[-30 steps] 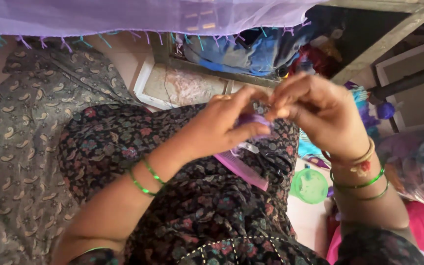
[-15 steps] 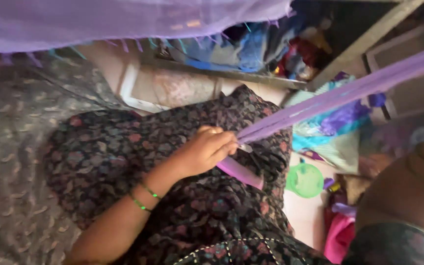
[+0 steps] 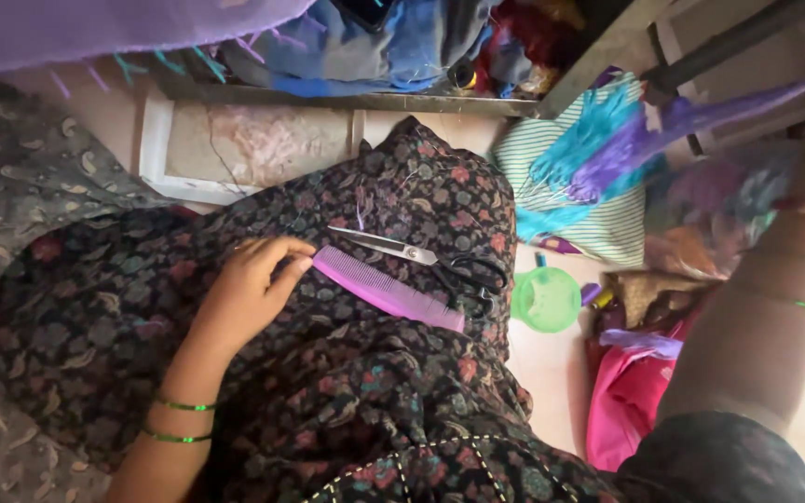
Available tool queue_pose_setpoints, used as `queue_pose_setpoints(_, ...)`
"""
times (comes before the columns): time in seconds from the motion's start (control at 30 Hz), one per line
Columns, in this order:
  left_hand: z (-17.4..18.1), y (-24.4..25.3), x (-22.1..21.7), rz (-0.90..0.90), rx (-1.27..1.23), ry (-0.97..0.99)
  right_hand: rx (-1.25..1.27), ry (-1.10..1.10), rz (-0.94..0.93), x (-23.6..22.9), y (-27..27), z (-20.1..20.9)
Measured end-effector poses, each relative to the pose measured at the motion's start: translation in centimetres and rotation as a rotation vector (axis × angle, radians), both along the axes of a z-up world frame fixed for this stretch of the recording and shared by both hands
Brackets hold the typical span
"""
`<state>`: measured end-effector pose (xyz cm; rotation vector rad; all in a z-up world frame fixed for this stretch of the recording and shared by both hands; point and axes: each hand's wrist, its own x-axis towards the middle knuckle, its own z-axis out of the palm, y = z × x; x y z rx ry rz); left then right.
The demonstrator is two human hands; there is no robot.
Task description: Measuring, cutting, and sorting purple fabric strips for a handicraft project.
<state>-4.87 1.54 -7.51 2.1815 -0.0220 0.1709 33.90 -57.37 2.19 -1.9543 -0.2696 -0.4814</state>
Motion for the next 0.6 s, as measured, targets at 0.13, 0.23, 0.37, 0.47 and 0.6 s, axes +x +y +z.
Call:
queue_pose_setpoints(0.13,-0.1,0.1,-0.1,0.078,0.021,-0.015,-0.290,-0.184,-0.071,-0.3,1.1,-10.8)
queue_pose_setpoints(0.23,-0.4,0.1,-0.1,0.097,0.041,-0.022,-0.699,-0.285,-0.054,-3.5,4.5,-17.5)
queue_pose_setpoints(0.37,-0.6,0.5,-0.7,0.080,0.081,-0.017,-0.673,0.182,0.152,-8.9,9.9,-22.7)
queue_pose_setpoints(0.47,-0.5,0.9,-1.3,0.085,0.072,-0.001,-0.569,0.241,0.139,-11.1,14.3,-21.7)
queue_pose_setpoints(0.6,-1.3,0.2,-1.4,0.081,0.066,0.037,-0.492,0.102,0.241,-12.4,19.5,-18.0)
